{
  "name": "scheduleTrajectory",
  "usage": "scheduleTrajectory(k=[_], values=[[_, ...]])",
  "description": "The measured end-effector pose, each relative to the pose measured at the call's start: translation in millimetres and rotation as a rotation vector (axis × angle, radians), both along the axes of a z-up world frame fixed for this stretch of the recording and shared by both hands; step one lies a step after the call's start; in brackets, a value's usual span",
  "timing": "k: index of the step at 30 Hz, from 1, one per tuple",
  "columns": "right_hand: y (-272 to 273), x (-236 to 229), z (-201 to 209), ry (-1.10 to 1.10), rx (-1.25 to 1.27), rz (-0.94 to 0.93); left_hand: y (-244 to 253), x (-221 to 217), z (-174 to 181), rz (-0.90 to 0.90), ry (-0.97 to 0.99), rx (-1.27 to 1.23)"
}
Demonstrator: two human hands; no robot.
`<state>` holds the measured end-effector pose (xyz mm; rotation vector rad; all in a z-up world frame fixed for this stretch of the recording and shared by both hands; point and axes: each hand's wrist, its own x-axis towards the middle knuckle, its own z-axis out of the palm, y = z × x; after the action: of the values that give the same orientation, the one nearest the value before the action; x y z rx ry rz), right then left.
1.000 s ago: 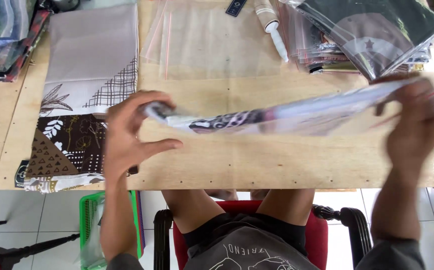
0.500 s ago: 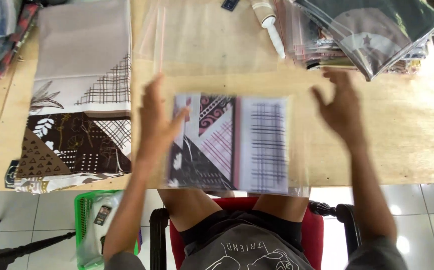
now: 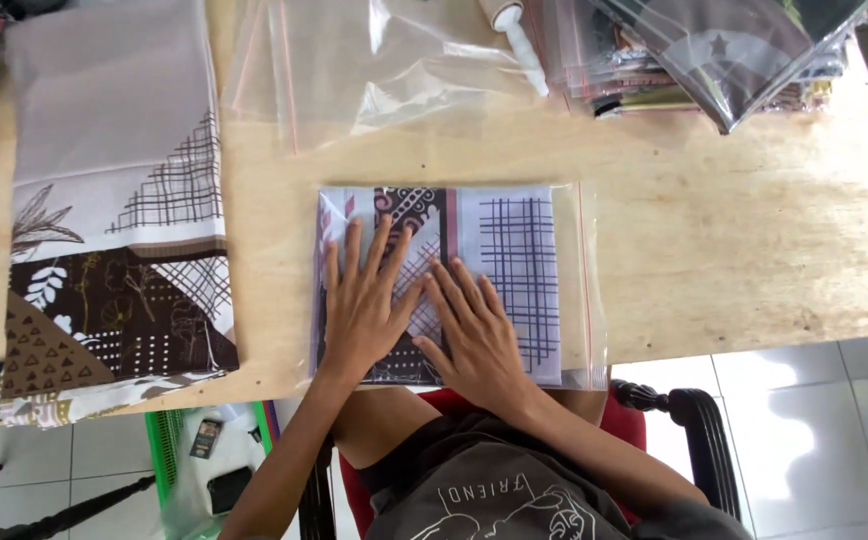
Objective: The person smooths a folded patterned cloth on a wooden table using a white roller. They then place the cloth into a clear plastic bag, seal the bag, and set it aside on a stack of other packaged items.
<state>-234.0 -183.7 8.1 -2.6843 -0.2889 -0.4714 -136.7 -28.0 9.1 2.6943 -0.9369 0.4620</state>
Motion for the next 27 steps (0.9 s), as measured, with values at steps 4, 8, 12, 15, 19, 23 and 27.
scheduleTrajectory(k=[4, 8, 12, 15, 19, 23, 27], values=[[-25, -6, -1, 0.106, -0.018, -0.016, -1, 2, 4, -0.003, 0.051, -0.015], [-56, -16, -9, 0.119, 0.003, -0.092, 0, 1, 4, -0.002, 0.120, -0.020], [-92, -31, -7, 0.159, -0.060, -0.209, -1, 0, 9, -0.017, 0.161, -0.026], [-99, -33, 2, 0.216, -0.020, -0.220, -2, 1, 11, -0.018, 0.189, -0.018], [-94, -3, 24, 0.188, 0.175, -0.243, -18, 14, 28, -0.093, 0.215, -0.035], [-76, 55, 20, 0.053, 0.139, -0.056, -52, 46, 20, -0.269, 0.165, -0.031], [-89, 83, -27, -0.013, -0.052, -0.048, -67, 68, -1, -0.298, 0.143, 0.021]])
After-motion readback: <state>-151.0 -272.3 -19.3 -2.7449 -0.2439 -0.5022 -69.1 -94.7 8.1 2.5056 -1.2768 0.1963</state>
